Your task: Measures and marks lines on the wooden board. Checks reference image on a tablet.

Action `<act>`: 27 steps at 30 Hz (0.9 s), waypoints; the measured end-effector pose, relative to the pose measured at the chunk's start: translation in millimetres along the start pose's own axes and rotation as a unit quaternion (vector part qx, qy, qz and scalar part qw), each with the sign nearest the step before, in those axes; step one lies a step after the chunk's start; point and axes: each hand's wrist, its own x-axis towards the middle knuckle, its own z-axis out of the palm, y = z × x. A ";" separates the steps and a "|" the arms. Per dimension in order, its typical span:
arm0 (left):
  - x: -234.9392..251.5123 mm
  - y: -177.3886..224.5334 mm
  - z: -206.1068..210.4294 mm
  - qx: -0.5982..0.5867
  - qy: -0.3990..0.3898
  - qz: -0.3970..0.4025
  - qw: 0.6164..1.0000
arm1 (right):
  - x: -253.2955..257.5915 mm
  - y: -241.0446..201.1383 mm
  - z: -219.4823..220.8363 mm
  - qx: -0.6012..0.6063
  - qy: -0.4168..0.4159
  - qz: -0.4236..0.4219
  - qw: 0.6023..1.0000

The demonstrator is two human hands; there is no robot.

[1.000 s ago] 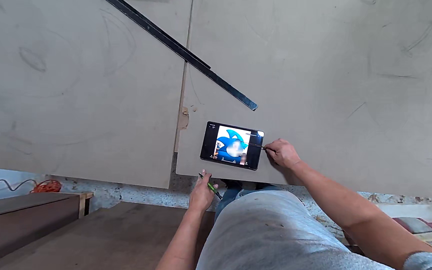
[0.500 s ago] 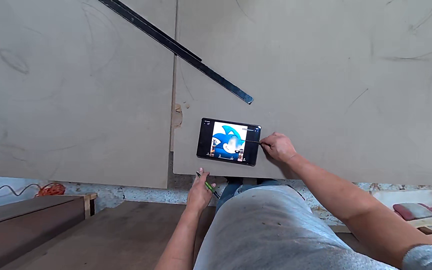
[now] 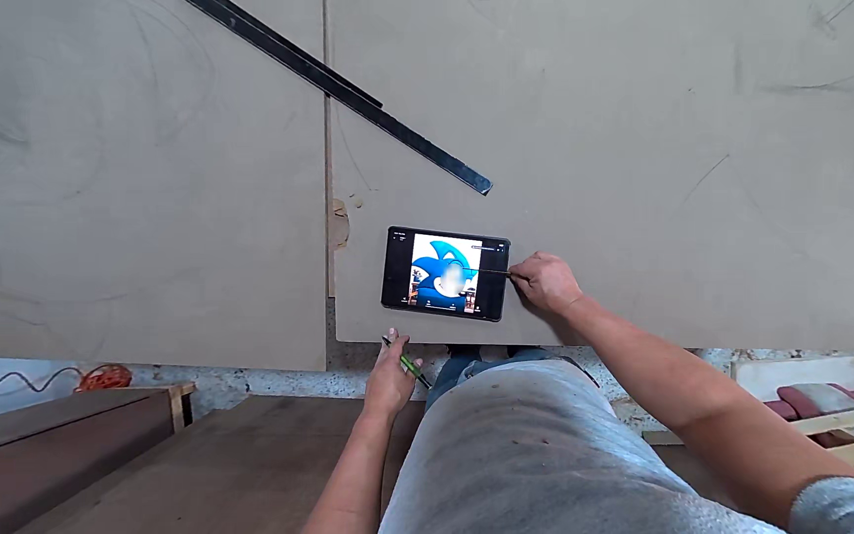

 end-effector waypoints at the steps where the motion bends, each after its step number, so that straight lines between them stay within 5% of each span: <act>1: -0.1 0.2 0.1 0.000 0.000 -0.001 1.000 | 0.2 0.6 0.7 0.000 -0.002 0.000 1.000; 27: -0.5 -0.4 0.2 -0.005 -0.001 -0.006 1.000 | 1.6 -1.8 -1.6 0.000 -0.004 0.004 1.000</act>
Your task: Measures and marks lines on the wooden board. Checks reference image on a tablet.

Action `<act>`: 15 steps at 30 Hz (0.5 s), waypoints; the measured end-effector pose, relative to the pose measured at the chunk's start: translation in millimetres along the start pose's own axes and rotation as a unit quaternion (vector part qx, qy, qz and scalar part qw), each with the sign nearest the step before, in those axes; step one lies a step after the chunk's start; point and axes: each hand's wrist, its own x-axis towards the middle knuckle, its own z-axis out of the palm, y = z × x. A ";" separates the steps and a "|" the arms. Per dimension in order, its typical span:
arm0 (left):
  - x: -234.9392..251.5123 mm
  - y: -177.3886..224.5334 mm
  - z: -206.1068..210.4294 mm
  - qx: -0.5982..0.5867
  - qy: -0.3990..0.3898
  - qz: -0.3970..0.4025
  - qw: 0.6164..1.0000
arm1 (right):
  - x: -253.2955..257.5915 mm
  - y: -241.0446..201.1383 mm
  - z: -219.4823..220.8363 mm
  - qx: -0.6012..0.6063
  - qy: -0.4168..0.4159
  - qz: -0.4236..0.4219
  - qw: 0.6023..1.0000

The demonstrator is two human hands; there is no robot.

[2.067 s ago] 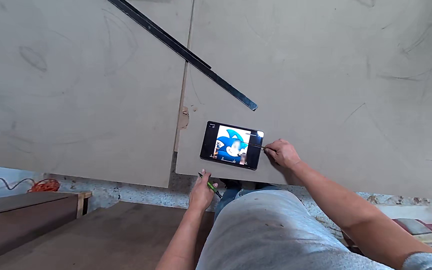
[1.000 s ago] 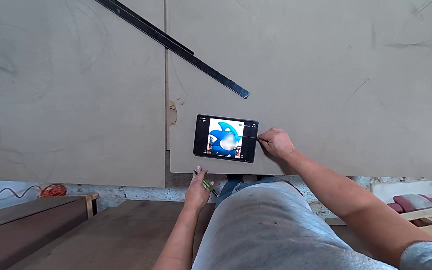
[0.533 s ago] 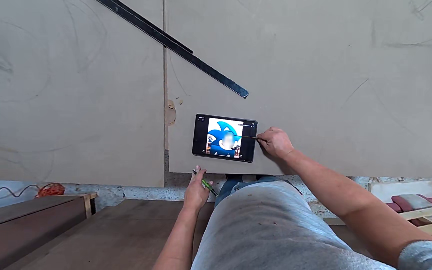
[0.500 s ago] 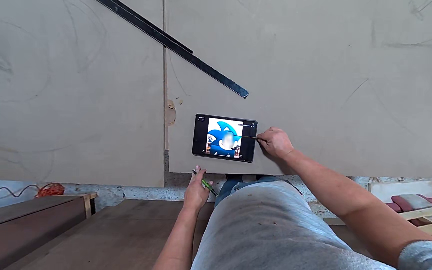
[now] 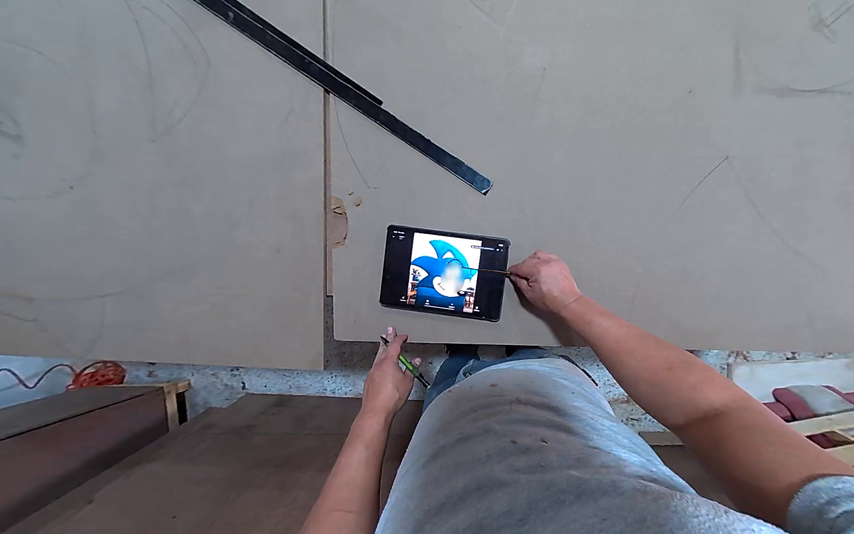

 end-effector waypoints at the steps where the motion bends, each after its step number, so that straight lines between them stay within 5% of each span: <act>1: 0.1 -0.3 0.1 0.000 0.000 0.000 1.000 | 0.0 0.2 0.2 0.000 0.000 0.000 1.000; 15: 1.6 -1.5 -3.0 0.005 -0.013 -0.003 1.000 | 0.5 0.3 -0.1 -0.001 -0.001 0.003 1.000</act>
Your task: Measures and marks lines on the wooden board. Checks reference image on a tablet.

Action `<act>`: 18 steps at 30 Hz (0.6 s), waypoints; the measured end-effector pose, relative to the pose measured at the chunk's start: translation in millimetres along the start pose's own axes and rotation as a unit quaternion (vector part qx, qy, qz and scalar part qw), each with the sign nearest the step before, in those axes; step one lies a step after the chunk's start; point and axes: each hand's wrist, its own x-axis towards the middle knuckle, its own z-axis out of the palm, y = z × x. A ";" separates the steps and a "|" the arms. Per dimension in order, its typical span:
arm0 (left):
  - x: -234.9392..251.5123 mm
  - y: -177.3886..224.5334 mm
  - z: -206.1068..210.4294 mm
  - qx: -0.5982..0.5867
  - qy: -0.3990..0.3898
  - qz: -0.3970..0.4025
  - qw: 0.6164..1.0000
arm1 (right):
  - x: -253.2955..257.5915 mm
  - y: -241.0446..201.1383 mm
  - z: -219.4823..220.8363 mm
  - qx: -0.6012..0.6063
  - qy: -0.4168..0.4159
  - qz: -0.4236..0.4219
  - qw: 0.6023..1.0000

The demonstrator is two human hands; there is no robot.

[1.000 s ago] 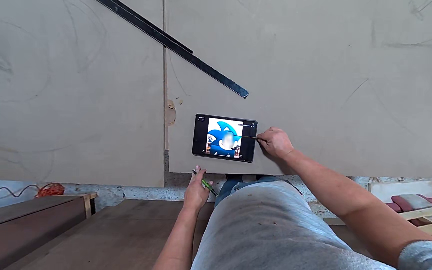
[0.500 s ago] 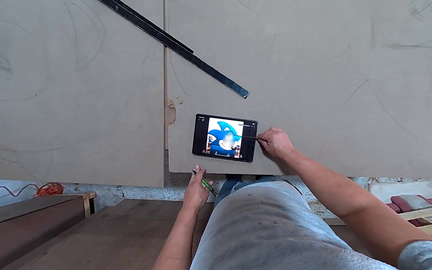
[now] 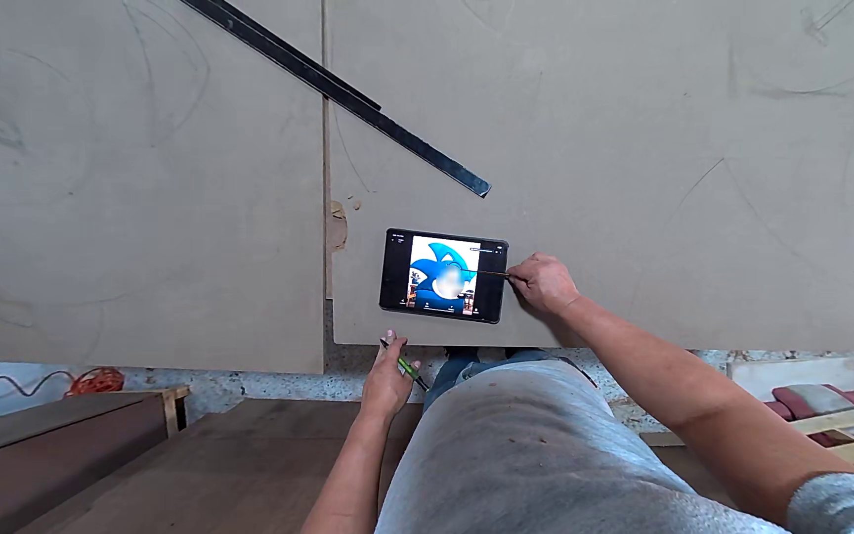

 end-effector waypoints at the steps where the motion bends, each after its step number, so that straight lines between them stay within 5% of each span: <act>1: -0.1 -0.1 -0.1 0.002 0.001 0.000 1.000 | 0.2 0.1 -0.2 0.001 -0.003 0.001 1.000; 18: 0.0 0.1 1.2 -0.003 0.005 -0.004 1.000 | -0.4 2.2 2.3 0.003 0.006 -0.004 1.000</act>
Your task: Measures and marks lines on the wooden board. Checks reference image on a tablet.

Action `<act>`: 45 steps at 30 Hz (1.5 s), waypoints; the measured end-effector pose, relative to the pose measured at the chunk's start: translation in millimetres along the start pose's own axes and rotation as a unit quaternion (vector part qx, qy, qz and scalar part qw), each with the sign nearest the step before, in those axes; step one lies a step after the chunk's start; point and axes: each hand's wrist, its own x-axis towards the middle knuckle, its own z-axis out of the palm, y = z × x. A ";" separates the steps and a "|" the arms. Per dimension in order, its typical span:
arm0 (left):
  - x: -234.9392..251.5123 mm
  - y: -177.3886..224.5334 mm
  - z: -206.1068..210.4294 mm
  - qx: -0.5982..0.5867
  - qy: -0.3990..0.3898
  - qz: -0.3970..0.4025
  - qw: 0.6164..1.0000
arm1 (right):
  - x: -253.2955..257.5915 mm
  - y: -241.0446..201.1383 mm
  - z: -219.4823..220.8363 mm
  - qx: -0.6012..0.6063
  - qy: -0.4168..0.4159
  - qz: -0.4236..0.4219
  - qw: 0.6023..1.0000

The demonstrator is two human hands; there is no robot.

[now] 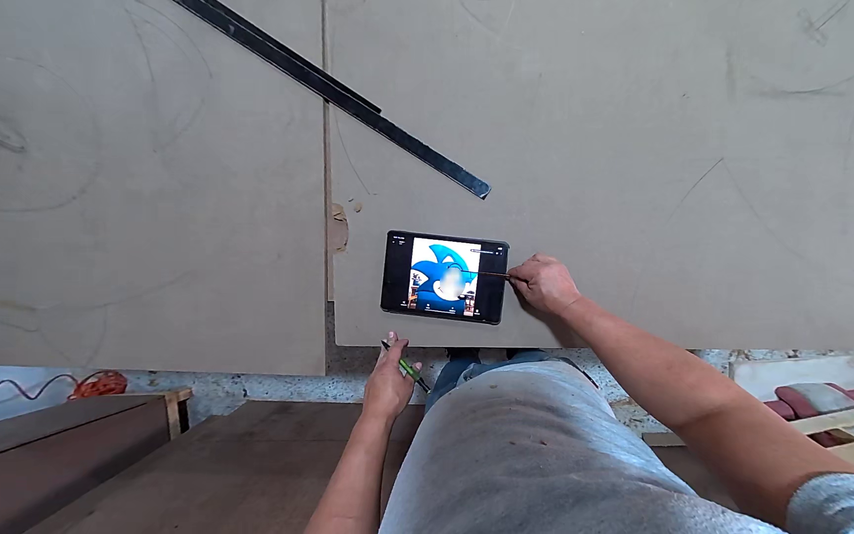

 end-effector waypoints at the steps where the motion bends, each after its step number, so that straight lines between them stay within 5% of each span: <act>1: 0.0 -0.4 0.4 0.002 0.000 0.000 1.000 | -0.2 0.0 -0.2 0.001 -0.001 0.000 1.000; 45: 2.1 0.0 -0.8 0.021 -0.006 0.004 1.000 | -13.0 17.2 -13.4 -0.004 -0.091 -0.039 0.995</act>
